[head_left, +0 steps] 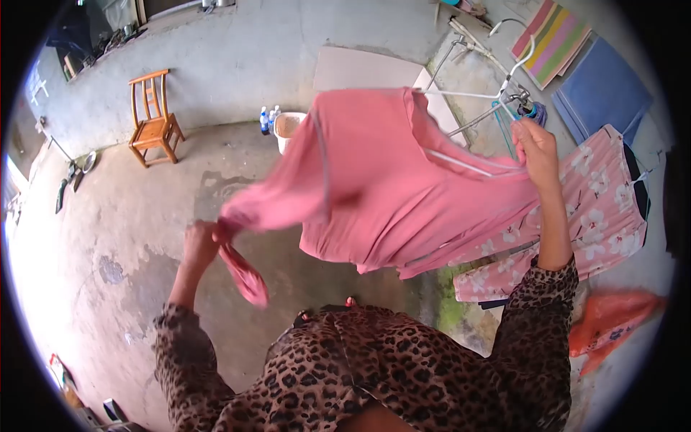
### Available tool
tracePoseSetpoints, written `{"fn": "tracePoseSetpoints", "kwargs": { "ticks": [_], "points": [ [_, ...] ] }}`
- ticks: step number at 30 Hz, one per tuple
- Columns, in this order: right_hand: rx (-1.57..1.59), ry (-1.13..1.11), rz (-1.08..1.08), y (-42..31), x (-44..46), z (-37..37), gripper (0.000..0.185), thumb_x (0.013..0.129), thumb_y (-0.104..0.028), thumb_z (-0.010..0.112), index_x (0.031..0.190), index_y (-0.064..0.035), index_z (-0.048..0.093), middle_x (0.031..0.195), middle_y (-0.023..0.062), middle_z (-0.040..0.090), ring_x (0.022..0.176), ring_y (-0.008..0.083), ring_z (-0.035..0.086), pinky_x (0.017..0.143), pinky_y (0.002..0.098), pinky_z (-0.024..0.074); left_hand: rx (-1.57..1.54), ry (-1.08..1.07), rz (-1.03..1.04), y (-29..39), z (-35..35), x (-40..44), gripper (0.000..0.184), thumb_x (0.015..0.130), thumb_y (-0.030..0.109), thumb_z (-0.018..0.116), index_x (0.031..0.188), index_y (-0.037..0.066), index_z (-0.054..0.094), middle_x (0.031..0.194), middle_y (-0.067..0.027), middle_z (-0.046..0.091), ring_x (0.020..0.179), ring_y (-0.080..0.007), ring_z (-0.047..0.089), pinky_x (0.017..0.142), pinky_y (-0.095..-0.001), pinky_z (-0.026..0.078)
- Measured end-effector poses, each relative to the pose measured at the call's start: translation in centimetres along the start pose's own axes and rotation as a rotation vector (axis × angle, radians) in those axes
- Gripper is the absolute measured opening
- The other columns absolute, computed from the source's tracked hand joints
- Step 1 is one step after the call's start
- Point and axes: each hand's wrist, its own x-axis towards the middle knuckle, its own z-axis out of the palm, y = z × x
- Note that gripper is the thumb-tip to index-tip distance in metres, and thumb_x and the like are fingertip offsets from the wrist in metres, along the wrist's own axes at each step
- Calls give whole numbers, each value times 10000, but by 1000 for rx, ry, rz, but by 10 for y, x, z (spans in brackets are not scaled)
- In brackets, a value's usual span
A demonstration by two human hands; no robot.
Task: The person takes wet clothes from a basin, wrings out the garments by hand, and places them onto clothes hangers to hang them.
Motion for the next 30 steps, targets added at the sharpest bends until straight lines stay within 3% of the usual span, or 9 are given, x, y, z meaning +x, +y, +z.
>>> {"fn": "tracePoseSetpoints", "kwargs": {
  "ticks": [2,4,7,11,17,20,26,27,30],
  "points": [
    [28,11,-8,-1,-3,1,369,946,-305,545,685,-46,509,564,-26,419,471,45,373,447,217,287,-538,-425,328,15,6,-12,198,711,180,771,807,38,672,769,-126,666,728,-219,651,680,-355,501],
    [55,-2,-31,-2,2,4,362,947,-302,543,693,-45,517,578,-24,430,474,44,376,448,216,289,-546,-434,327,-20,32,-3,147,725,121,760,800,39,663,759,-119,655,726,-193,637,687,-332,497],
    [59,26,-20,3,-3,-4,337,955,-288,523,719,-47,528,617,-23,452,479,38,379,450,209,286,-635,-176,21,-33,22,3,154,801,164,700,793,24,639,767,-55,666,798,-126,621,744,-311,493],
    [74,85,15,1,-5,-3,326,971,-277,487,734,-55,521,633,-24,446,476,32,366,448,197,265,-1220,-226,-33,-36,24,-3,114,858,126,631,875,16,607,764,17,583,742,-87,559,680,-255,444],
    [80,59,-17,15,-1,-25,342,965,-311,511,745,-50,539,652,-30,444,498,35,369,456,193,263,-832,120,3,-61,52,1,157,901,191,602,899,36,577,695,27,471,670,-54,419,586,-244,369],
    [92,59,2,13,-1,-30,366,966,-328,506,722,-55,514,649,-30,427,500,37,355,455,193,250,-831,96,-112,-44,35,-11,208,891,225,630,968,39,578,690,9,481,677,-64,431,596,-249,385],
    [95,112,21,12,1,-43,379,966,-334,502,704,-60,496,640,-28,397,503,39,336,456,193,234,-871,-176,-4,-36,32,-36,355,801,251,740,1068,42,632,796,-70,643,758,-100,557,695,-294,463],
    [94,104,17,12,1,-46,378,965,-335,503,706,-60,498,640,-28,394,503,39,335,456,193,233,-626,-317,21,-51,46,-31,450,743,254,790,1120,67,632,919,-67,697,833,-135,612,740,-307,485],
    [77,130,16,-6,-1,-40,361,973,-320,488,702,-81,484,613,-39,375,506,35,329,455,194,225,-481,-175,32,-62,76,-30,344,768,224,755,1039,41,650,793,-101,679,745,-181,637,698,-327,490]
  ]
}}
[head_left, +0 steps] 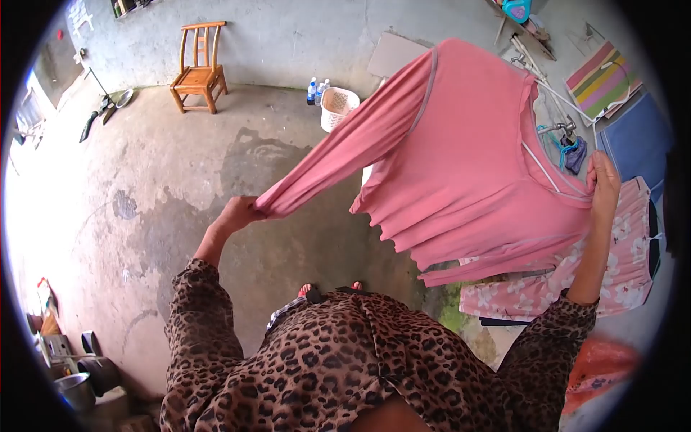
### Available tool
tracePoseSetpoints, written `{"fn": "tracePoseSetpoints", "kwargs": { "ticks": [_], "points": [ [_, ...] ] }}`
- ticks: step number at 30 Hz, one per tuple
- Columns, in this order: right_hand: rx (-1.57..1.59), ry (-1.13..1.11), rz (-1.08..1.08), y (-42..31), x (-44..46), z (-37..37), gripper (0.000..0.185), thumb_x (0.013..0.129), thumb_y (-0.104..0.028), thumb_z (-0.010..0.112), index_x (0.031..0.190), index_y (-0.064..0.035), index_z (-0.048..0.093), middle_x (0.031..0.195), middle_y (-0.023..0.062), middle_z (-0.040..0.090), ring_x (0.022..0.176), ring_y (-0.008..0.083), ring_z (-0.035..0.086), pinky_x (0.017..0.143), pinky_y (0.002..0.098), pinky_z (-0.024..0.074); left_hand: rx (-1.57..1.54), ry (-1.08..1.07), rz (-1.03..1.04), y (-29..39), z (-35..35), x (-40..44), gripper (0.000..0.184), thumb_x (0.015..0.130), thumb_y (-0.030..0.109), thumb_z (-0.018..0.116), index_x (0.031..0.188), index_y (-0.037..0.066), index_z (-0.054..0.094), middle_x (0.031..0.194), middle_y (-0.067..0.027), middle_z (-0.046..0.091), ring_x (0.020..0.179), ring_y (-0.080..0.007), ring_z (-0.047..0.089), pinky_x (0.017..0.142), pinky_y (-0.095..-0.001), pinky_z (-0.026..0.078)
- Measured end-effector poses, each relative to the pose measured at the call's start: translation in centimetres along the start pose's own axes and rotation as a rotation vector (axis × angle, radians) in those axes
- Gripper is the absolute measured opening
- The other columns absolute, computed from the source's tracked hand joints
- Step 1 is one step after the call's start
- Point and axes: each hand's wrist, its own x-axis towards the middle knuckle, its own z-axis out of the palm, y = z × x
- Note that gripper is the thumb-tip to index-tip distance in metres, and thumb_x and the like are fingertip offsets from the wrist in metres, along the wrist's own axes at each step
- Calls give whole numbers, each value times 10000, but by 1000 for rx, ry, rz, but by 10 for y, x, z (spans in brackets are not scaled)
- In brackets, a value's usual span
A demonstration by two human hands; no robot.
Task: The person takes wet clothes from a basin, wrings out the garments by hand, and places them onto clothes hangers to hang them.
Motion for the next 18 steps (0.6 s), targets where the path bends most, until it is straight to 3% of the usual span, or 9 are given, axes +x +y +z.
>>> {"fn": "tracePoseSetpoints", "kwargs": {
  "ticks": [1,4,7,10,13,16,17,18],
  "points": [
    [3,-4,5,-2,1,-2,360,972,-319,490,701,-81,486,609,-40,373,504,35,327,454,195,223,-28,60,4,1,5,1,280,815,251,701,1015,60,661,794,-146,668,713,-213,643,687,-338,492],
    [11,-3,21,-2,4,-9,365,968,-322,499,697,-77,493,604,-39,371,500,38,326,456,197,223,-447,-8,-195,11,9,1,342,857,330,641,1048,47,644,792,-173,659,734,-207,644,713,-335,494],
    [18,26,30,-3,8,-17,370,960,-329,512,698,-68,502,608,-35,377,501,42,335,463,196,232,-117,-52,-187,-41,34,21,475,889,405,598,1142,4,597,813,-105,674,778,-165,642,722,-318,513],
    [10,43,26,-2,7,-23,356,959,-316,517,706,-65,510,608,-36,381,502,41,336,464,196,232,-778,-89,-395,-22,36,7,550,882,446,603,1196,-2,559,891,-78,680,808,-197,650,769,-329,520],
    [-1,54,19,-7,7,-24,342,962,-298,512,716,-60,516,610,-37,385,504,39,338,464,197,233,-872,-288,-109,-16,41,-3,603,865,471,620,1213,-16,546,928,-76,678,816,-206,651,798,-344,514],
    [4,42,19,-8,7,-24,329,969,-285,498,729,-60,521,609,-42,382,504,37,334,461,197,231,-695,-439,-128,-37,64,0,587,795,475,700,1159,27,598,822,-40,669,819,-183,647,768,-336,507],
    [3,35,21,-4,7,-23,325,974,-282,491,735,-65,522,605,-47,376,501,33,326,458,197,224,-399,-320,-140,-42,66,0,587,760,480,732,1140,48,618,821,-47,681,842,-208,661,790,-355,515],
    [2,28,24,-5,6,-21,320,978,-279,483,740,-69,523,602,-52,369,499,30,317,455,196,218,-59,-344,-147,-49,65,4,586,741,492,741,1153,91,628,905,-92,688,862,-271,664,848,-407,496]
  ]
}}
